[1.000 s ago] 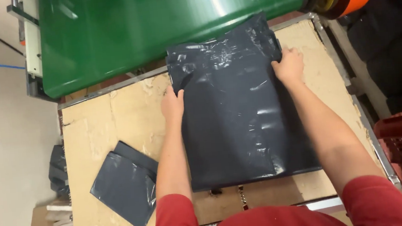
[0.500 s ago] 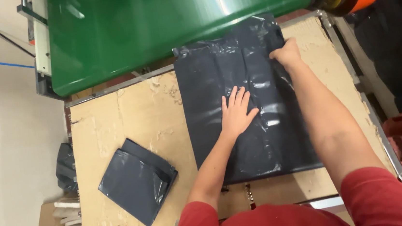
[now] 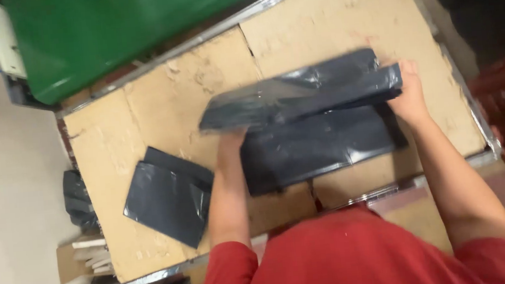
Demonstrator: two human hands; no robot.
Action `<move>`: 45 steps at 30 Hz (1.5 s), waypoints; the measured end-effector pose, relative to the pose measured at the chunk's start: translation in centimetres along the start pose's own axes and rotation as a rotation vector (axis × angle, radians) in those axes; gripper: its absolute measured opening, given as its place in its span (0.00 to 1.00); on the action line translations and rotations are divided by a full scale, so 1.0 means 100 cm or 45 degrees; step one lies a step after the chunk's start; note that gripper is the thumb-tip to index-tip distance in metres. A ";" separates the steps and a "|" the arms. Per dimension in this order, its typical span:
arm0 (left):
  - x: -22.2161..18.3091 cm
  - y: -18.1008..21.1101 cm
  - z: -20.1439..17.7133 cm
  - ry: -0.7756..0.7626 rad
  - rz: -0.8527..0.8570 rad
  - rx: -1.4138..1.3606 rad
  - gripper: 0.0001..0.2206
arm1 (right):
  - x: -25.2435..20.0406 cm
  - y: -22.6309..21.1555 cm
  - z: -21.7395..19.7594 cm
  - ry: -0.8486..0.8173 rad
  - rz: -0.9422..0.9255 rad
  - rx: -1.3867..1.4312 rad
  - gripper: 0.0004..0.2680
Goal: The person repeatedly folds black poly mailers on a cardboard-covered table and places them into an orange crate. The person handles the mailers one at a time, folding them in half and then again, then stacking them in the crate.
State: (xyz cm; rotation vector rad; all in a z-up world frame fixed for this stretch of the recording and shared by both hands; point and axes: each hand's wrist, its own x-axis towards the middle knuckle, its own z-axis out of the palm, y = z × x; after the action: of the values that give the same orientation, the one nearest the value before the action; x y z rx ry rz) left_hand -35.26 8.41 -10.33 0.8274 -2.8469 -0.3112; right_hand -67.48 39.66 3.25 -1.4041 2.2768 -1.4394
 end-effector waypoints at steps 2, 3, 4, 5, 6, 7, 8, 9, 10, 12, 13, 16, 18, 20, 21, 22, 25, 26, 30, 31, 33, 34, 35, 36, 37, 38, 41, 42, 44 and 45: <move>-0.019 0.016 -0.006 0.016 -0.281 -0.571 0.13 | -0.009 -0.035 0.000 0.057 0.189 0.178 0.07; -0.033 0.020 -0.014 0.002 -0.278 -0.574 0.13 | -0.014 -0.030 0.003 0.059 0.203 0.175 0.07; -0.047 0.023 -0.023 0.037 -0.505 -0.989 0.15 | -0.019 -0.024 0.006 0.059 0.269 0.196 0.08; -0.060 0.026 -0.032 0.073 -0.736 -1.401 0.18 | -0.023 -0.019 0.010 0.059 0.335 0.217 0.09; -0.074 0.026 -0.044 0.064 -0.740 -1.399 0.18 | -0.026 -0.014 0.009 0.058 0.344 0.217 0.09; -0.087 0.025 -0.056 0.104 -0.977 -1.808 0.21 | -0.029 -0.010 0.007 -0.048 0.427 0.278 0.11; -0.100 0.025 -0.067 0.152 -1.217 -2.215 0.24 | -0.031 -0.004 0.006 -0.156 0.505 0.341 0.13; -0.111 0.038 -0.083 0.149 -1.222 -2.213 0.24 | -0.032 -0.015 0.002 -0.158 0.510 0.342 0.13; -0.123 0.051 -0.098 0.117 -1.094 -1.969 0.25 | -0.032 -0.026 -0.003 -0.209 0.665 0.496 0.18; -0.138 0.072 -0.126 0.086 -0.965 -1.725 0.29 | -0.033 -0.033 -0.014 -0.262 0.819 0.651 0.23; -0.142 0.081 -0.137 0.059 -0.907 -1.598 0.30 | -0.034 -0.030 -0.019 -0.344 0.873 0.756 0.21; -0.145 0.095 -0.166 -0.102 -0.825 -1.383 0.27 | -0.027 -0.062 -0.039 -0.517 0.999 0.658 0.18; -0.146 0.096 -0.165 -0.233 -0.793 -1.294 0.25 | -0.027 -0.070 -0.043 -0.601 1.063 0.453 0.18; -0.147 0.094 -0.146 -0.134 -0.921 -1.392 0.22 | -0.034 -0.051 -0.038 -0.733 0.872 0.526 0.21; -0.145 0.091 -0.136 -0.133 -0.920 -1.392 0.22 | -0.034 -0.043 -0.034 -0.732 0.870 0.525 0.21; -0.143 0.088 -0.126 0.041 -0.956 -1.402 0.19 | -0.036 -0.034 -0.030 -0.610 0.786 0.543 0.18; -0.136 0.091 -0.124 0.295 -0.954 -1.379 0.15 | -0.035 -0.043 -0.027 -0.337 0.732 0.419 0.14; -0.135 0.094 -0.127 0.381 -0.931 -1.346 0.14 | -0.033 -0.051 -0.027 -0.198 0.759 0.282 0.12; -0.160 0.092 -0.127 0.450 -0.692 -1.078 0.12 | -0.063 -0.037 -0.029 -0.206 0.453 0.082 0.11; -0.169 0.096 -0.132 0.363 -0.667 -1.010 0.12 | -0.076 -0.028 -0.027 -0.206 0.419 -0.049 0.11; -0.189 0.101 -0.134 0.269 -0.653 -0.943 0.13 | -0.103 -0.014 -0.024 -0.218 0.391 -0.180 0.12; -0.200 0.101 -0.131 0.192 -0.537 -0.829 0.12 | -0.117 -0.008 -0.022 -0.214 0.297 -0.289 0.11; -0.211 0.102 -0.128 0.115 -0.421 -0.716 0.11 | -0.131 -0.003 -0.021 -0.211 0.202 -0.397 0.11; -0.213 0.109 -0.136 0.113 -0.422 -0.718 0.11 | -0.140 -0.001 -0.019 -0.212 0.205 -0.399 0.11; -0.215 0.117 -0.145 0.121 -0.413 -0.487 0.07 | -0.149 0.000 -0.017 -0.193 0.205 -0.457 0.11; -0.219 0.125 -0.153 0.125 -0.405 -0.255 0.06 | -0.160 0.000 -0.016 -0.179 0.207 -0.514 0.11; -0.216 0.132 -0.161 0.243 -0.033 0.360 0.11 | -0.150 -0.046 -0.008 -0.130 0.049 -1.075 0.11; -0.214 0.125 -0.149 0.247 -0.036 0.362 0.11 | -0.141 -0.065 0.003 -0.128 0.044 -1.074 0.11; -0.212 0.113 -0.125 0.306 0.223 0.353 0.05 | -0.126 -0.106 0.024 -0.182 -0.346 -0.984 0.21; -0.212 0.110 -0.113 0.307 0.221 0.352 0.05 | -0.131 -0.116 0.044 -0.183 -0.348 -0.985 0.21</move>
State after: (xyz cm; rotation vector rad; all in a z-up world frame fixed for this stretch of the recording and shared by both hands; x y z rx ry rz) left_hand -20.78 27.29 1.25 0.6057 -2.7400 0.1958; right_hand -50.34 45.03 4.93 -1.9788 2.7494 -0.4345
